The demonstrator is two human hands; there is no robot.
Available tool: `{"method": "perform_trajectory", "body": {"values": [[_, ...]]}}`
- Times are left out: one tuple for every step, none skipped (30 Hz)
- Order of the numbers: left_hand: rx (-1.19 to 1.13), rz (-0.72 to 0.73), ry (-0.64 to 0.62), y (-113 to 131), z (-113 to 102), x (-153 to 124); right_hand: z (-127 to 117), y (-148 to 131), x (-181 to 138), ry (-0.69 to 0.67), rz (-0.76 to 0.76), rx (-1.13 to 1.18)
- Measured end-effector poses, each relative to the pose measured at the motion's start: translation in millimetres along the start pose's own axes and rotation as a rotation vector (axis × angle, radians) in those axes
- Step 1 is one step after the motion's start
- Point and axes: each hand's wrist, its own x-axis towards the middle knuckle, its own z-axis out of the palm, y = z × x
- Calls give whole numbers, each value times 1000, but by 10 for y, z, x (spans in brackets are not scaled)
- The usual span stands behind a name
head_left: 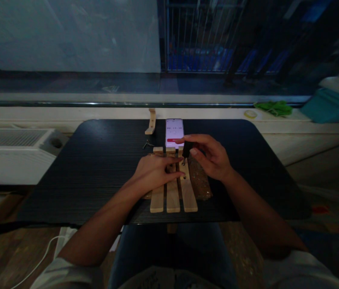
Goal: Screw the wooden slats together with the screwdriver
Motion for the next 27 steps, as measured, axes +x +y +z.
{"method": "perform_trajectory", "body": {"values": [[1, 2, 5, -1, 3, 0, -2, 2, -2, 5, 15, -5], [1, 6, 9, -2, 7, 1, -4, 2, -2, 11, 29, -11], [0, 8, 10, -3, 12, 2, -7, 1, 0, 16, 39, -18], [-2, 11, 9, -4, 16, 2, -10, -1, 3, 20, 43, -24], [-3, 10, 7, -4, 20, 3, -12, -4, 7, 23, 40, -30], [-5, 7, 5, -4, 21, 3, -15, -6, 11, 27, 33, -36], [-6, 5, 3, -2, 22, 3, -16, -7, 14, 30, 23, -40], [-5, 3, 2, 0, 20, 3, -17, -6, 16, 32, 13, -39], [-4, 0, 4, 2, 16, 2, -17, -3, 17, 35, 4, -36], [-4, 0, 5, 4, 12, 2, -16, 2, 15, 39, -3, -34], [-5, 2, 4, 7, 7, 1, -14, 8, 12, 45, -7, -35], [-6, 2, 1, 9, 1, 0, -12, 15, 8, 53, -8, -40], [-8, 0, -3, 10, -4, 0, -10, 21, 4, 63, -6, -47], [-9, -4, -8, 12, -8, -1, -7, 26, 1, 74, 0, -55], [-9, -7, -12, 12, -11, -1, -4, 29, -1, 84, 8, -60], [-7, -7, -15, 13, -13, -1, -1, 30, -2, 93, 16, -61], [-5, -5, -15, 13, -13, -1, 2, 28, -1, 103, 21, -56], [-3, -2, -15, 12, -11, -1, 5, 25, 2, 111, 22, -49], [0, -1, -16, 11, -8, -1, 8, 21, 5, 117, 22, -41], [3, -1, -17, 9, -3, -1, 11, 16, 9, 123, 24, -34], [6, -2, -16, 7, 3, 0, 13, 11, 12, 130, 27, -31], [6, -2, -12, 4, 10, 1, 15, 8, 15, 138, 32, -32], [6, 0, -5, 1, 16, 1, 17, 5, 17, 146, 37, -36], [4, 5, 3, -1, 22, 2, 18, 5, 17, 154, 41, -42], [1, 9, 11, -4, 26, 3, 19, 6, 17, 159, 45, -47], [-3, 11, 17, -6, 27, 4, 20, 9, 16, 161, 49, -50], [-6, 12, 18, -8, 27, 4, 20, 13, 13, 160, 53, -51]]}}
